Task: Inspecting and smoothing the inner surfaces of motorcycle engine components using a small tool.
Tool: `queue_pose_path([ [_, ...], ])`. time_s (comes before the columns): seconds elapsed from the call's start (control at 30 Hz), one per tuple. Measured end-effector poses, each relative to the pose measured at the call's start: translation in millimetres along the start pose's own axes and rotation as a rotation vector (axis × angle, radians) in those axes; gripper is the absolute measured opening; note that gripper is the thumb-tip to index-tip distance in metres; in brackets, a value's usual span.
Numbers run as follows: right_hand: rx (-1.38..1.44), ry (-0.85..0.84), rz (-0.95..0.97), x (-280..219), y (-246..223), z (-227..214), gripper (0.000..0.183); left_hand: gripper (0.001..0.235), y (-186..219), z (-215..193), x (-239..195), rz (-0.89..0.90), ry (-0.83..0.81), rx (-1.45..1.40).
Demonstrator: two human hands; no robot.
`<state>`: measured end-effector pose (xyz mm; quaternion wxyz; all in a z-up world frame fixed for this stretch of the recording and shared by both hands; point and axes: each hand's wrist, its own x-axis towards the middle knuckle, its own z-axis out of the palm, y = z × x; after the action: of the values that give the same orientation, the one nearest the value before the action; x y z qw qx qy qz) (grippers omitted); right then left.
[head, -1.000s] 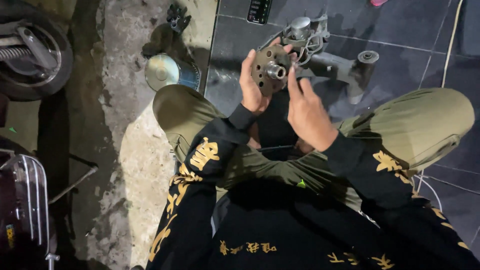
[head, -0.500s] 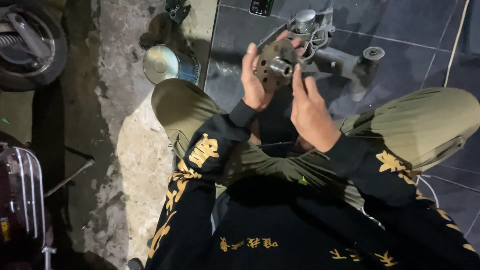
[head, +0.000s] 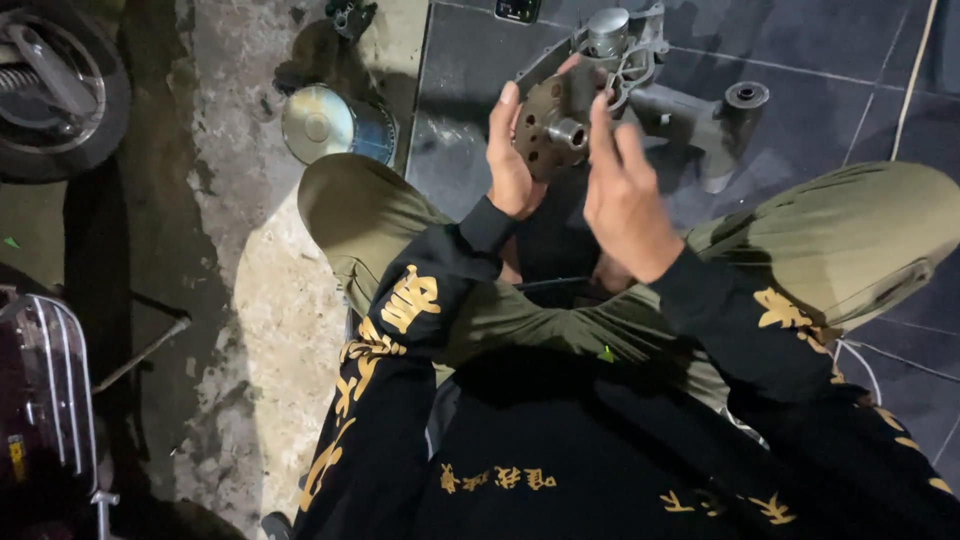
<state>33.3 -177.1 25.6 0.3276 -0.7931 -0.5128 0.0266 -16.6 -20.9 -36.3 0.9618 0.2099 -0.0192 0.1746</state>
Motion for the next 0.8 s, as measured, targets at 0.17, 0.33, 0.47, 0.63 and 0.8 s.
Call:
queue_pose_path([
  [0.17,-0.002,-0.019,-0.022,-3.2,12.0,4.5,0.054,0.062,3.1,-3.8,3.6,0.019,0.248,0.163],
  [0.33,0.078,0.106,-0.050,1.2,10.2,-4.7,0.050,0.052,14.0,19.6,3.4,0.039,0.068,0.051],
  [0.47,0.053,0.062,-0.022,3.9,19.5,1.7,0.049,0.054,0.4,-7.3,3.0,-0.013,0.254,0.207],
  [0.63,0.049,0.086,-0.043,5.8,11.0,-3.6,0.055,0.059,-5.8,-34.8,-5.3,0.080,0.427,0.438],
  [0.8,-0.057,0.161,-0.066,8.8,17.3,0.5,0.058,0.050,-25.3,-67.1,-8.5,0.046,0.509,0.234],
])
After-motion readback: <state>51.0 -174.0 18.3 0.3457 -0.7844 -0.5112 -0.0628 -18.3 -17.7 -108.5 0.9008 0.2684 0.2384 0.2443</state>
